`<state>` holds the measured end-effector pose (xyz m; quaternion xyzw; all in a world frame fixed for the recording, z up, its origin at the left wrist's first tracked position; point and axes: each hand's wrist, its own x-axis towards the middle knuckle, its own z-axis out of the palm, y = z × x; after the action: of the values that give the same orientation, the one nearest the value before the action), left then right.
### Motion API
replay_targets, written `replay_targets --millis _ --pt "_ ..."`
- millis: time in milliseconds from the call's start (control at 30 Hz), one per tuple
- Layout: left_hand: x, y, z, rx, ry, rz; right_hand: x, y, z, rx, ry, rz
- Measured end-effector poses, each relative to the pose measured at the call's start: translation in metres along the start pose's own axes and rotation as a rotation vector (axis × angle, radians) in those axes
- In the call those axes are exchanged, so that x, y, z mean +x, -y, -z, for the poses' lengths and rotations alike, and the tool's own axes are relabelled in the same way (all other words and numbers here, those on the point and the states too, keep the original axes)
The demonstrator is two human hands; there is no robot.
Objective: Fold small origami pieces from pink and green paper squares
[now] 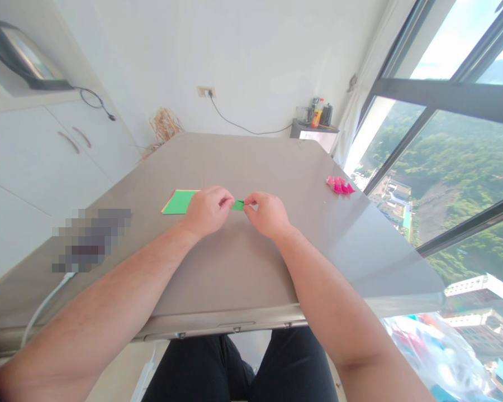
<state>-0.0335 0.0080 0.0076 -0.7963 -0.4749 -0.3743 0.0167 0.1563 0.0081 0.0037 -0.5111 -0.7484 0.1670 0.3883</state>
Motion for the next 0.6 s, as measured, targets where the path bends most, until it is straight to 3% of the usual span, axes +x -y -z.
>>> replay_targets --millis 133,333,467,600 --pt "0.000 -0.001 -0.001 -0.015 0.034 0.004 0.001 0.001 0.001 -0.112 -0.020 -0.005" --pt "0.000 -0.004 -0.004 -0.372 -0.049 0.249 0.003 0.004 -0.003 0.339 -0.075 -0.109" --pt "0.000 -0.009 -0.009 -0.601 -0.038 0.352 0.003 0.012 -0.003 0.451 -0.058 -0.156" --pt "-0.001 -0.012 -0.012 -0.674 -0.055 0.407 0.002 0.017 -0.004 0.553 -0.114 -0.203"
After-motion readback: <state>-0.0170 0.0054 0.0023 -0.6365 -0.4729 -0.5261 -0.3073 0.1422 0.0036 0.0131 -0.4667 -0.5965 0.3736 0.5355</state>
